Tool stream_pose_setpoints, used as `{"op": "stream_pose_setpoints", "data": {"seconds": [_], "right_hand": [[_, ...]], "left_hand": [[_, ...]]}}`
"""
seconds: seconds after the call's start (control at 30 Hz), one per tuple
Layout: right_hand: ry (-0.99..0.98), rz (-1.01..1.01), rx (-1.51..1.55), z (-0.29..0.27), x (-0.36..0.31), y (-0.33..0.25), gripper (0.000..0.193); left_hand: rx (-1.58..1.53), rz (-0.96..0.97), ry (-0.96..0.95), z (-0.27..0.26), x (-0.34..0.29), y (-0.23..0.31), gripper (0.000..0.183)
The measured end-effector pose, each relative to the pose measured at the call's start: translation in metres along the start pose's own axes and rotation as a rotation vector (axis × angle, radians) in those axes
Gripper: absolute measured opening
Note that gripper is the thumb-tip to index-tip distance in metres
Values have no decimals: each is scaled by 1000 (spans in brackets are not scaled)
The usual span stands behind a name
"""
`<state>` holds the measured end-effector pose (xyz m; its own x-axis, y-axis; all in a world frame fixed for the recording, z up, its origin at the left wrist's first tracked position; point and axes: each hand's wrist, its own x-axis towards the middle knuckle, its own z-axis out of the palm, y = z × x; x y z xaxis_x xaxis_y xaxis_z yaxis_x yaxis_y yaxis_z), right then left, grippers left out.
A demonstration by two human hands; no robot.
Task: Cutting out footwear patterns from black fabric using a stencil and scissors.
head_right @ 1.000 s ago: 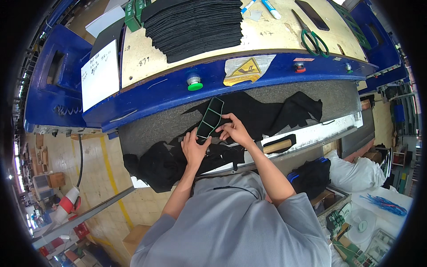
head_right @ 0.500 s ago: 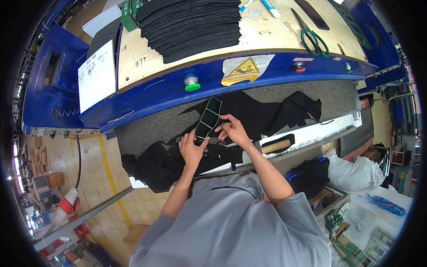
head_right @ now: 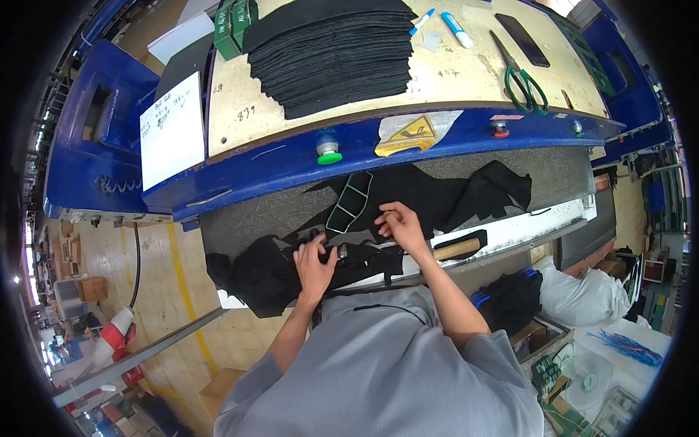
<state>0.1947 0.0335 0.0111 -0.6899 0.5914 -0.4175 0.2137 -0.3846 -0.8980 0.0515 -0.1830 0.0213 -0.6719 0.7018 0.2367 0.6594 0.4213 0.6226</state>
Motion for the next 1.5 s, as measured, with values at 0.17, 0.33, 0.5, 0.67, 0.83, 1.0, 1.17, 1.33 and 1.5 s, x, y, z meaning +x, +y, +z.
{"op": "stream_pose_setpoints", "data": {"seconds": [0.17,0.33,0.5,0.67,0.83,1.0,1.17,1.33,1.5], "right_hand": [[146,-99,-76,-15,-2,-34,14],[74,-210,-212,27,14,-106,32],[-26,-453,-334,66,43,-149,37],[58,-586,-596,75,51,-168,45],[100,-335,-403,79,49,-160,43],[60,-279,-323,74,31,-135,35],[202,-440,-1095,24,-5,-41,40],[248,-709,-1277,18,-34,-1,44],[250,-577,-1279,22,-29,-3,39]], "left_hand": [[-96,244,-16,-22,-42,-9,11],[16,124,-8,0,-39,-30,10],[97,205,96,8,-13,-30,26],[148,128,78,13,9,-38,27],[153,188,162,10,45,-32,28],[161,181,128,6,68,-31,26],[153,181,155,9,71,-29,26],[134,111,215,10,54,-26,23],[101,81,218,14,51,-24,25]]}}
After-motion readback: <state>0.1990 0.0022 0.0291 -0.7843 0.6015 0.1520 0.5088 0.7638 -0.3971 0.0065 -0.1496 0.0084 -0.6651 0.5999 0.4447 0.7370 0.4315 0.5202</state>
